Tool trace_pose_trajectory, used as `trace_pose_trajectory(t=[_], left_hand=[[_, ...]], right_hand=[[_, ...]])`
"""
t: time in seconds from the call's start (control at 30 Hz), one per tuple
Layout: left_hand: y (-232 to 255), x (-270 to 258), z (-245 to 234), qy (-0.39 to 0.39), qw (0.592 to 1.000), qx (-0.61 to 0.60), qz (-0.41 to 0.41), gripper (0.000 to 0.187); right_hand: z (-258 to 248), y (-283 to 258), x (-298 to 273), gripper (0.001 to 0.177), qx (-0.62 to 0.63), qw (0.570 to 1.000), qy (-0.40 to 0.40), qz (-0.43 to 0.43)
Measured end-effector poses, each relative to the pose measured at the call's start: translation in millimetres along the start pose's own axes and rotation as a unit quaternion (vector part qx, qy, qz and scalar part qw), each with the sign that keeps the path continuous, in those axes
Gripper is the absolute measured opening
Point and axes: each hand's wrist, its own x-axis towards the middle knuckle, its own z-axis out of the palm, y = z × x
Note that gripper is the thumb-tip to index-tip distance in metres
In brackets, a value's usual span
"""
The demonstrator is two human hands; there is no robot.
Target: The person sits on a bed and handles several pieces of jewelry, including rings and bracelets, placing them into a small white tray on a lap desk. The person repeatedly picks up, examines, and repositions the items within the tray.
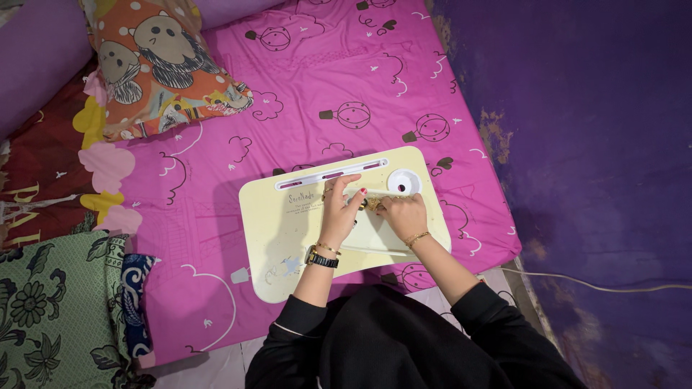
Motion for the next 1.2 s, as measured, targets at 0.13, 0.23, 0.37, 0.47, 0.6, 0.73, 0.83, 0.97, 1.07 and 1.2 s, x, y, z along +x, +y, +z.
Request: trace_pose_trajectory(t=[0.13, 0.23, 0.37, 0.47, 0.6, 0.73, 0.83, 0.97, 1.07, 1.2], left_hand=[[1.1, 0.6, 0.2, 0.000, 1.000, -0.001, -0.002, 0.030], [1.1, 0.6, 1.6, -0.001, 1.000, -0.002, -0.008, 0.031], [-1.5, 0.6, 3.7, 0.000, 1.000, -0.002, -0.002, 0.028], [-6.1, 1.0, 4.9, -0.003, 0.999, -0.039, 0.027, 0.023], [-12.8, 2.9, 12.7, -0.016, 0.993, -0.116, 0.019, 0.016], [-18.1, 8.8, 29.7, -0.068, 0.970, -0.231, -0.006, 0.012], [-22.7, 9.8, 40.7, -0.091, 0.965, -0.244, -0.011, 0.010], [-22.5, 9.8, 49.1, -0.119, 0.964, -0.239, -0.013, 0.010], [-10.4, 9.2, 54.2, -0.139, 0.942, -0.305, 0.002, 0.025], [24.6, 3.6, 47.6, -0.191, 0.912, -0.364, -0.017, 0.043]], right_hand=[[0.2, 4.2, -1.8, 0.024, 0.006, 1.000, -0.008, -0.007], [-3.4, 4.7, -2.0, 0.022, 0.004, 1.000, -0.023, -0.006], [-25.1, 1.9, 0.6, 0.022, 0.057, 0.998, -0.029, -0.004], [-55.0, 0.4, 1.0, 0.046, 0.082, 0.996, -0.008, -0.026], [-91.9, -2.9, 2.5, 0.070, 0.039, 0.998, 0.040, -0.036], [-108.3, -6.0, 3.8, 0.077, 0.026, 0.999, 0.024, -0.007], [-112.4, -7.7, 0.3, 0.085, 0.048, 0.999, 0.026, -0.004], [-118.1, -7.4, -1.5, 0.088, 0.098, 0.994, 0.045, -0.006], [-126.8, -4.5, -2.3, 0.086, 0.153, 0.986, 0.060, -0.020], [-148.8, 3.5, -9.1, 0.091, 0.732, 0.672, 0.045, 0.101]])
